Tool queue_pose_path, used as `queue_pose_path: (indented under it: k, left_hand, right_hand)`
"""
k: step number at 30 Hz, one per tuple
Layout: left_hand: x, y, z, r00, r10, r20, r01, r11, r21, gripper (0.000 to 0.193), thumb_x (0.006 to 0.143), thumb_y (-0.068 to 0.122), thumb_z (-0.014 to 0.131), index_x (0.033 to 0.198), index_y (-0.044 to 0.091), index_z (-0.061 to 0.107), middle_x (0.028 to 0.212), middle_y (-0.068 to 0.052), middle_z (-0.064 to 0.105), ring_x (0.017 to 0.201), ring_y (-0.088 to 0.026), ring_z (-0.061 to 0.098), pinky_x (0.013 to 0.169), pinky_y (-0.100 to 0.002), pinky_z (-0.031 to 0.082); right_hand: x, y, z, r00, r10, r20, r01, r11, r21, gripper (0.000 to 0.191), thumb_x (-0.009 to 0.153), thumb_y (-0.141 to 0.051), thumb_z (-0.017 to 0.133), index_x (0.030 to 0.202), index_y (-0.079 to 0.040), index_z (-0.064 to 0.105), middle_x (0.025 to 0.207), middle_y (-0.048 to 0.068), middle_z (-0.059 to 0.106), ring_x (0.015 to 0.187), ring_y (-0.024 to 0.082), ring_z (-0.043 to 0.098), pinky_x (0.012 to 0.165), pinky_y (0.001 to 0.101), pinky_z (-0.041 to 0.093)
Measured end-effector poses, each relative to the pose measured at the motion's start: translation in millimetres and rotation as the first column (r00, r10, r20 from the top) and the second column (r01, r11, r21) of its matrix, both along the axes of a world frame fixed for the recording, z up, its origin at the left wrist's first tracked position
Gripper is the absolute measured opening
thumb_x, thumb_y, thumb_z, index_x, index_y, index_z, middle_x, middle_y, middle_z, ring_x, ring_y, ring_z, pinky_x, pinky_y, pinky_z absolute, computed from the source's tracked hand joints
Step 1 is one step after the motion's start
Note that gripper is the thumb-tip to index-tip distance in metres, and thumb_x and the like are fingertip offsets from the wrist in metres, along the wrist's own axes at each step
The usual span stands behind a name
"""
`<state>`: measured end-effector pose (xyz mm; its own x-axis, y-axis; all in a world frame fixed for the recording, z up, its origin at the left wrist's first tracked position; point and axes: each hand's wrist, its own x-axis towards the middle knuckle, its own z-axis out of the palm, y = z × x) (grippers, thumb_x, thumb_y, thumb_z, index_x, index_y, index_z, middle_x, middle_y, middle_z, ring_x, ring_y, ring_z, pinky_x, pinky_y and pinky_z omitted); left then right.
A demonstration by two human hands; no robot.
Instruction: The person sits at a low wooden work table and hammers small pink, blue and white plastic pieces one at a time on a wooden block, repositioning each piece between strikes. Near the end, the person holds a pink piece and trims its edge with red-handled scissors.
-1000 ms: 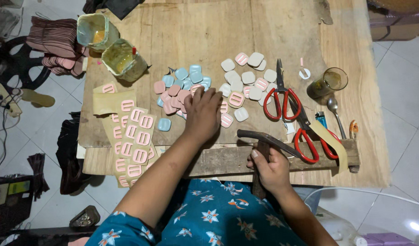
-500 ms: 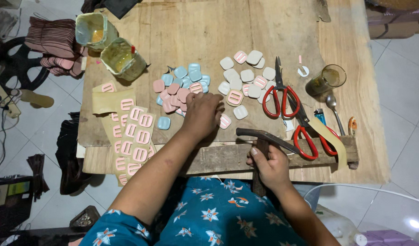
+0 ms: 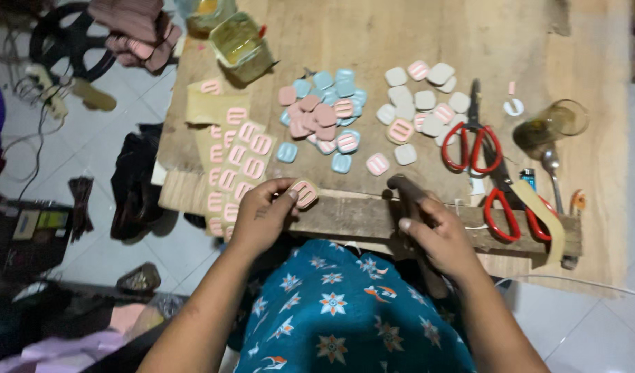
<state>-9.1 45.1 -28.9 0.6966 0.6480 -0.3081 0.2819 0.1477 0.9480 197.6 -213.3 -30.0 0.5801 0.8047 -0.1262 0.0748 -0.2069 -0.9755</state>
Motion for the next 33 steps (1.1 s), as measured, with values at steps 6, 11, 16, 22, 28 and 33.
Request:
queue_pose_path:
  k: [6, 11, 16, 22, 28, 33]
  left_hand:
    - [-32.6, 9.3, -26.1, 0.996, 0.084, 0.009, -0.084, 0.996, -0.036, 0.022, 0.094, 0.013, 0.068, 0.107, -0.004, 0.072, 0.078, -0.002, 0.069, 0.064, -0.007, 0.061, 0.061, -0.023, 0.051]
    - [-28.9, 7.2, -38.2, 0.993, 0.084, 0.082, -0.072, 0.987, -0.145, 0.024, 0.089, 0.008, 0.068, 0.111, -0.002, 0.069, 0.081, -0.001, 0.070, 0.065, -0.007, 0.061, 0.062, -0.023, 0.052]
    - [-21.9, 6.3, -40.7, 0.991, 0.105, 0.079, -0.098, 0.991, -0.086, 0.023, 0.087, 0.006, 0.071, 0.108, -0.003, 0.070, 0.084, -0.001, 0.070, 0.068, -0.005, 0.060, 0.061, -0.023, 0.049]
    - [-13.0, 9.5, -37.6, 0.984, 0.172, 0.048, -0.161, 0.972, -0.170, 0.014, 0.083, 0.005, 0.073, 0.095, -0.001, 0.072, 0.077, 0.000, 0.069, 0.061, -0.006, 0.056, 0.054, -0.024, 0.045]
    - [-12.1, 6.9, -32.9, 0.984, 0.168, 0.056, -0.166, 0.985, -0.041, 0.013, 0.082, 0.007, 0.077, 0.092, 0.000, 0.072, 0.076, 0.001, 0.069, 0.062, -0.005, 0.058, 0.056, -0.023, 0.047]
    - [-15.3, 0.6, -26.5, 0.982, 0.182, 0.058, -0.189, 0.969, 0.161, 0.014, 0.084, 0.010, 0.078, 0.091, -0.001, 0.073, 0.074, 0.000, 0.066, 0.063, -0.005, 0.056, 0.058, -0.023, 0.048]
  right_hand:
    - [-4.1, 29.2, 40.4, 0.905, 0.392, -0.164, -0.370, 0.916, 0.153, 0.039, 0.091, -0.013, 0.057, 0.124, 0.002, 0.071, 0.151, 0.015, 0.056, 0.139, 0.024, 0.052, 0.115, 0.0358, 0.037]
    - [-12.0, 55.8, 46.4, 0.878, 0.234, -0.417, -0.198, 0.972, 0.127, 0.039, 0.094, -0.018, 0.053, 0.121, 0.001, 0.074, 0.131, 0.017, 0.073, 0.124, 0.026, 0.065, 0.111, 0.0385, 0.045]
    - [-20.5, 71.3, 46.5, 0.959, 0.262, -0.110, -0.265, 0.964, -0.011, 0.045, 0.085, -0.015, 0.066, 0.129, -0.006, 0.066, 0.124, 0.012, 0.069, 0.116, 0.025, 0.061, 0.104, 0.0401, 0.046]
    - [-27.3, 94.5, 34.4, 0.586, 0.278, 0.761, -0.289, 0.949, -0.125, 0.032, 0.079, -0.022, 0.072, 0.108, -0.011, 0.069, 0.108, 0.011, 0.075, 0.102, 0.037, 0.068, 0.088, 0.0446, 0.050]
    - [-24.9, 147.9, 36.7, 0.744, 0.389, 0.543, -0.203, 0.906, -0.371, 0.040, 0.092, -0.039, 0.072, 0.113, -0.005, 0.063, 0.099, 0.022, 0.070, 0.092, 0.044, 0.067, 0.076, 0.0518, 0.052]
    - [-35.6, 203.0, 58.7, 0.662, 0.490, 0.567, -0.248, 0.857, -0.451, 0.041, 0.085, -0.039, 0.074, 0.110, -0.008, 0.063, 0.094, 0.018, 0.073, 0.091, 0.041, 0.068, 0.073, 0.0536, 0.052]
